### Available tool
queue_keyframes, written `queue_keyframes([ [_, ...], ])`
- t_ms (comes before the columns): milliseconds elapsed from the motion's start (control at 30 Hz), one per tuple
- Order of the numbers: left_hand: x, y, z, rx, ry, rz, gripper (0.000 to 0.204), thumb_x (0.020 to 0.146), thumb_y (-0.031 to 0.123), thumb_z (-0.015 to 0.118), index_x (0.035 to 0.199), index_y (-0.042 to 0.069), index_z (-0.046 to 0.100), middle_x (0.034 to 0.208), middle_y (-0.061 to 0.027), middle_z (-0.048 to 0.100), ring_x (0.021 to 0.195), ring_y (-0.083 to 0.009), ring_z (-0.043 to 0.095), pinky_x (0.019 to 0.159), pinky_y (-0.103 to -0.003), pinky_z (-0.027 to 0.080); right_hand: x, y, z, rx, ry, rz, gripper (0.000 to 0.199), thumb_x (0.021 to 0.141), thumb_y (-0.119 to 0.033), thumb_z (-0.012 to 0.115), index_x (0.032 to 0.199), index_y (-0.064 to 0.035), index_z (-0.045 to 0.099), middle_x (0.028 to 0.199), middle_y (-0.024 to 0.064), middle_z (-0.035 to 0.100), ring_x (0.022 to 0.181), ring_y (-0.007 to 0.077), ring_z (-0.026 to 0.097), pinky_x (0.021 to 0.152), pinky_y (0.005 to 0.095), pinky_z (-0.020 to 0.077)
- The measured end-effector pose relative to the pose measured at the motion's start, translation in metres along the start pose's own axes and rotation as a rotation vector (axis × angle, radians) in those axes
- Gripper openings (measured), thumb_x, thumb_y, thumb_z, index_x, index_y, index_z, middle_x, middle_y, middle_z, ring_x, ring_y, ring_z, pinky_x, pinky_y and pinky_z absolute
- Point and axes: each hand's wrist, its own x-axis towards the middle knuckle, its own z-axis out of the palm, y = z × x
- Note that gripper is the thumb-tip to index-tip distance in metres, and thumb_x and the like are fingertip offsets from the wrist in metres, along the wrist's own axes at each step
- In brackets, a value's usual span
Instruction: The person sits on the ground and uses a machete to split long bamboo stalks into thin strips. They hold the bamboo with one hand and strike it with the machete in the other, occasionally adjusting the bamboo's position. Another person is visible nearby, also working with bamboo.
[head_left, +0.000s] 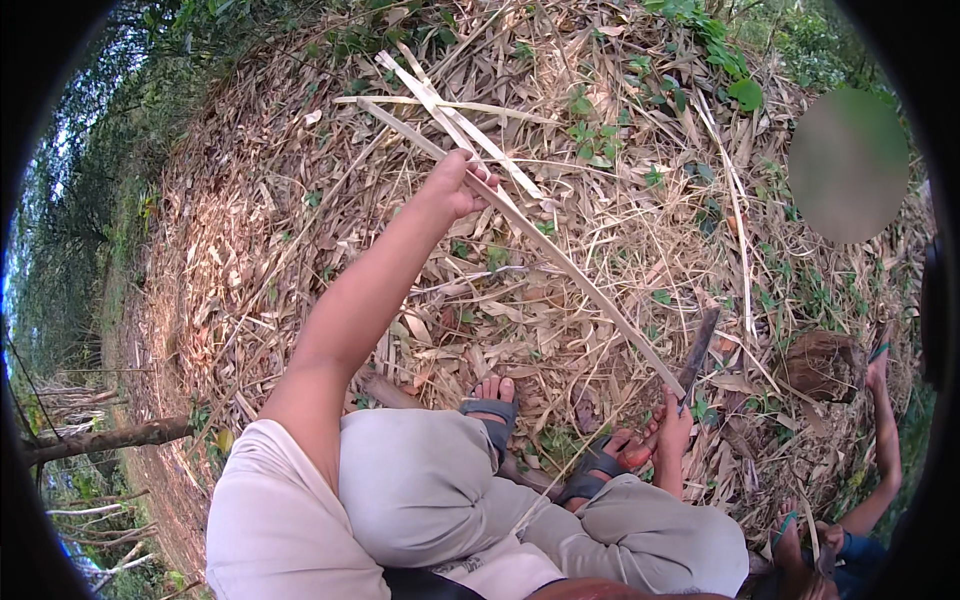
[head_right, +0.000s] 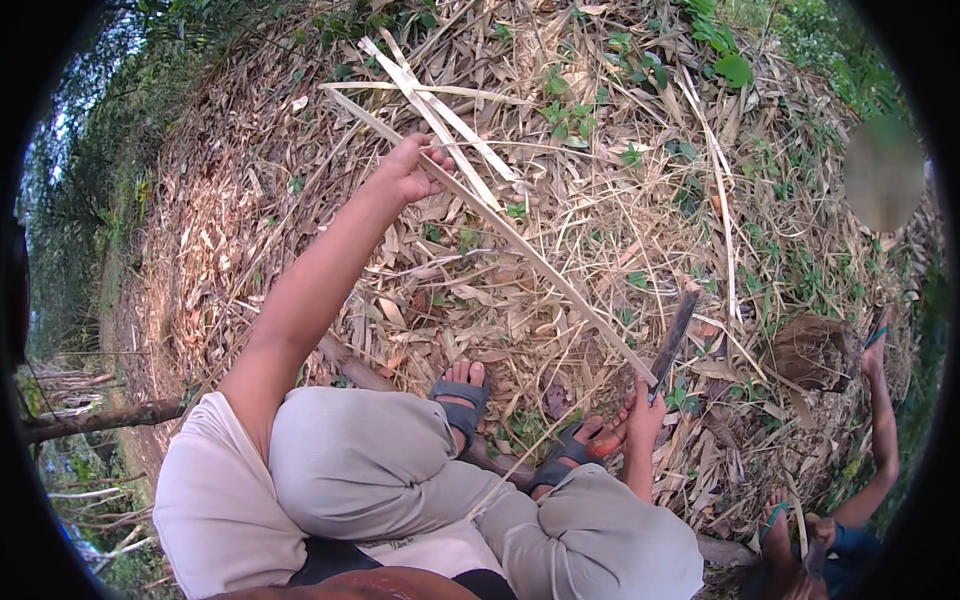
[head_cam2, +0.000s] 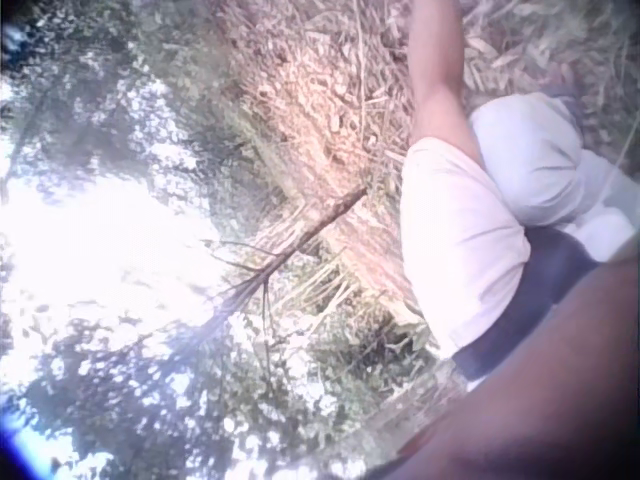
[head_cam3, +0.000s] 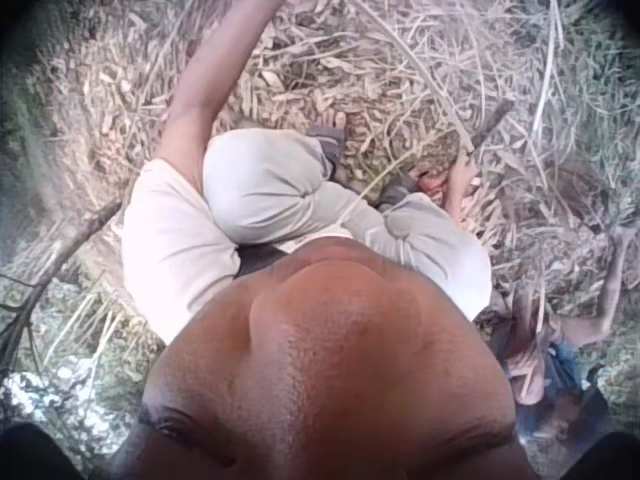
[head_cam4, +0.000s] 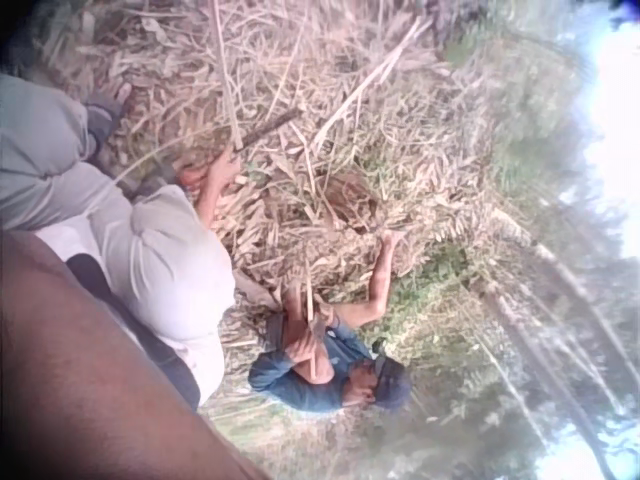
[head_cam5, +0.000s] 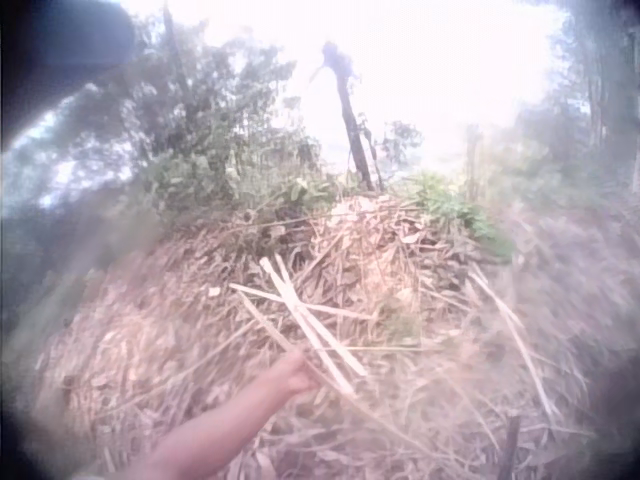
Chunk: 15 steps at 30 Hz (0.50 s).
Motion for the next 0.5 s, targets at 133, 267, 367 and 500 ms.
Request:
queue_keyframes([
  [133, -0.002, -0.004, -0.012, 0.065, -0.112, 0.004, 0.033, 0.105, 0.034, 0.04, 0.095, 0.005, 0.052, 0.089, -0.0088, 0.063, 0.096, -0.0328, 0.07, 0.088, -0.052, 0.057, 0.002, 0.011, 0.003, 0.058, -0.003, 0.061, 0.039, 0.097, -0.037, 0.06, 0.122, -0.0072, 0.06, 0.064, -0.0031, 0.039, 0.046, 0.008, 0.04, 0.039, 0.0253, 0.0358],
  [267, -0.016, -0.004, -0.018, 0.1, -0.206, 0.058, 0.038, 0.105, 0.038, 0.039, 0.103, 0.003, 0.053, 0.102, -0.0149, 0.066, 0.102, -0.0346, 0.069, 0.09, -0.048, 0.058, 0.009, 0.009, 0.008, 0.106, 0.006, 0.044, 0.043, 0.098, -0.041, 0.057, 0.125, -0.0071, 0.058, 0.066, -0.0036, 0.039, 0.049, 0.0067, 0.039, 0.04, 0.0242, 0.035],
  [367, -0.026, 0.007, -0.01, 0.125, -0.293, 0.113, 0.047, 0.106, 0.04, 0.032, 0.109, -0.002, 0.052, 0.101, -0.0184, 0.066, 0.107, -0.0386, 0.066, 0.093, -0.048, 0.057, 0.012, -0.001, 0.013, 0.192, 0.028, 0.034, 0.039, 0.098, -0.038, 0.058, 0.123, -0.0079, 0.06, 0.064, -0.0034, 0.037, 0.046, 0.0071, 0.038, 0.04, 0.0243, 0.0345],
  [500, -0.039, 0.005, 0.0, 0.053, -0.313, 0.094, 0.055, 0.107, 0.04, 0.019, 0.119, -0.009, 0.04, 0.114, -0.03, 0.058, 0.114, -0.0484, 0.059, 0.097, -0.054, 0.054, 0.031, 0.001, 0.01, 0.232, 0.092, -0.021, 0.043, 0.099, -0.042, 0.056, 0.123, -0.0064, 0.056, 0.064, -0.0032, 0.037, 0.049, 0.0071, 0.039, 0.043, 0.0246, 0.0362],
])
